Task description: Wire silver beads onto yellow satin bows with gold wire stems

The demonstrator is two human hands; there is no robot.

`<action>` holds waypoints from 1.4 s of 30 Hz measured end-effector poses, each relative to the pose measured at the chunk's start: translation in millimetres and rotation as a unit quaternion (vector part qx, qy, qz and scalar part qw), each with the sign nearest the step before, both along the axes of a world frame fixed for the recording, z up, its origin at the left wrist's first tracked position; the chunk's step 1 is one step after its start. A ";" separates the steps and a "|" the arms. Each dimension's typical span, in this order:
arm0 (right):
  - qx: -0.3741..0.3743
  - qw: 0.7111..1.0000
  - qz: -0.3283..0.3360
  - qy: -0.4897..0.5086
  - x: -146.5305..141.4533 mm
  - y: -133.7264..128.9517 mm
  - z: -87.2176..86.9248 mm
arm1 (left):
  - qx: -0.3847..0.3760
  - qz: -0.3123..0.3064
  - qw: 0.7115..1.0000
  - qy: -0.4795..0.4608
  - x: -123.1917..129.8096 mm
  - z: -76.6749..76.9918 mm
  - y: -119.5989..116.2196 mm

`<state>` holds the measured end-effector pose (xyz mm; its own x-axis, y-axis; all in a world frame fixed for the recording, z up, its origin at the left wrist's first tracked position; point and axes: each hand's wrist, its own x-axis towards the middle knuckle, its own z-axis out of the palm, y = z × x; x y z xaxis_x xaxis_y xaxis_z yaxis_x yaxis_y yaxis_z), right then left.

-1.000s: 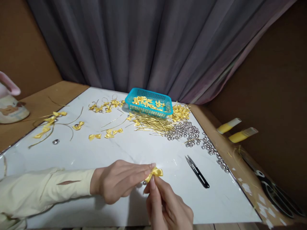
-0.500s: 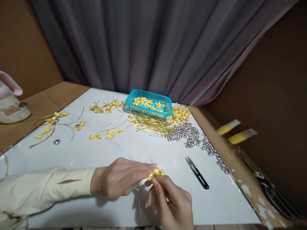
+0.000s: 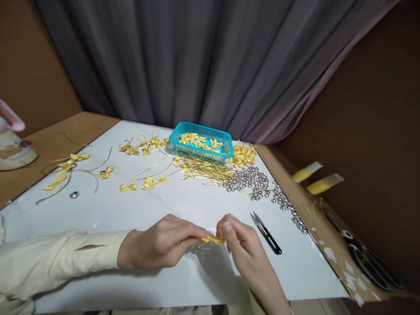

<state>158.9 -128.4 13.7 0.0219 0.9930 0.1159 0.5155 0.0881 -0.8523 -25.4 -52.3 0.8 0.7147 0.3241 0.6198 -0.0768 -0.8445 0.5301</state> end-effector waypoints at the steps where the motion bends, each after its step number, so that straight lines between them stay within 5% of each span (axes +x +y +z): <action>1: -0.021 0.999 0.023 0.014 -3.7 3.1 -0.9 | 0.005 -0.007 1.000 -0.002 0.1 -0.1 -0.4; 8: -0.129 0.973 0.116 0.154 -14.9 12.0 1.2 | 0.003 -0.030 0.999 0.010 -3.0 5.7 -4.7; 19: -0.100 0.945 0.016 0.310 -15.4 15.8 -2.8 | -0.020 -0.001 1.000 0.002 -2.7 13.8 -3.2; 25: -0.214 0.884 -0.004 0.417 -19.8 18.3 -7.5 | -0.052 0.017 0.998 -0.020 0.9 15.5 -3.9; 42: -0.244 0.832 -0.017 0.499 -25.4 27.1 -8.0 | -0.008 0.062 0.997 -0.041 3.0 5.9 0.5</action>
